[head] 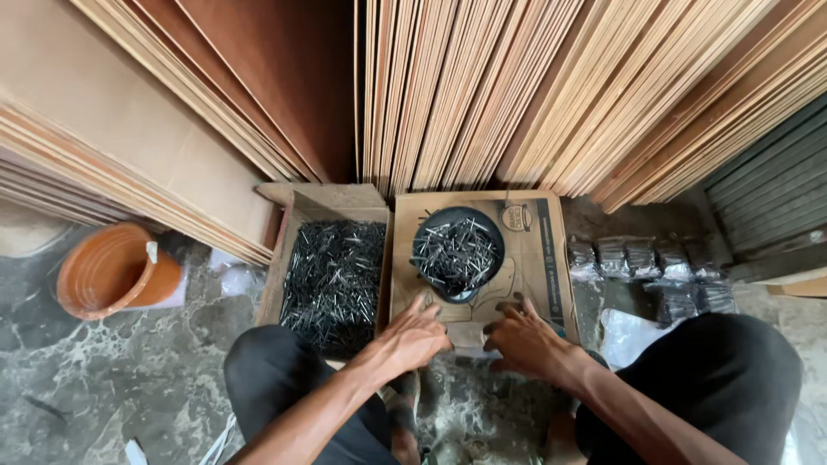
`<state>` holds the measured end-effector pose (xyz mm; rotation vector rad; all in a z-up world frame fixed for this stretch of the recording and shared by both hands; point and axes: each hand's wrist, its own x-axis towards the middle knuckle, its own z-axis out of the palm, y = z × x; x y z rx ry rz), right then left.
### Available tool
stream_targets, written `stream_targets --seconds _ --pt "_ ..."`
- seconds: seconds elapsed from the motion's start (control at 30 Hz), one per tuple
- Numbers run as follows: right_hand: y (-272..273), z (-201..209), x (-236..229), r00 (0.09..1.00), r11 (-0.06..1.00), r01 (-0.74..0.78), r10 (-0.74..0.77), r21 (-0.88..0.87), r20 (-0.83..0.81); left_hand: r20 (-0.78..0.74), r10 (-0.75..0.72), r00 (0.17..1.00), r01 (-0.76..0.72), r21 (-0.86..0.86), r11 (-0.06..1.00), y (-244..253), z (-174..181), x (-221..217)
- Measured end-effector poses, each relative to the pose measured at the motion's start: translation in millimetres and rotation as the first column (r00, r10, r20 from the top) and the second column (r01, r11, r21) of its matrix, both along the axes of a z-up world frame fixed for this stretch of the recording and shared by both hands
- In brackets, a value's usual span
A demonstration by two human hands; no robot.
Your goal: The person sits on the floor and packs nails from a black bowl into small plastic bags. They use their hands to scoop nails and place them into the bags, then set the filled bags aside.
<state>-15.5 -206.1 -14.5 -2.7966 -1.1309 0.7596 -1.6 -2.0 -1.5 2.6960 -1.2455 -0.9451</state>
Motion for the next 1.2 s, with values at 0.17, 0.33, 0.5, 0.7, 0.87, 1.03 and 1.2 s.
stream_targets --seconds 0.17,0.33,0.5,0.7,0.87,1.03,1.2 --pt "5 7 -2 0.992 0.998 0.049 -0.043 -0.042 0.119 0.205 -0.017 0.979 0.042 -0.120 0.992 9 -45 6" --pt "-3 2 6 0.979 0.984 0.165 -0.171 0.067 0.109 0.374 0.100 0.922 0.064 -0.402 0.914 23 -98 14" --pt "-5 -25 17 0.940 0.776 0.342 -0.290 0.529 -0.183 0.297 0.191 0.935 -0.021 -0.493 0.870 22 -82 11" --pt "4 1 40 0.649 0.425 0.758 -0.563 0.494 -0.512 0.353 0.161 0.922 0.058 -0.535 0.843 28 -95 15" --pt "31 -59 83 0.611 0.455 0.776 -0.713 0.437 -0.344 -0.060 0.284 0.957 -0.282 -0.414 0.865 32 -72 11" --pt "55 -88 98 0.715 0.679 0.624 -0.696 0.387 0.070 -0.096 0.301 0.949 -0.315 -0.366 0.876 35 -63 9" --pt "55 -119 111 0.832 0.841 0.484 -0.528 0.243 0.171 -0.032 0.283 0.959 -0.273 -0.387 0.881 33 -71 14"
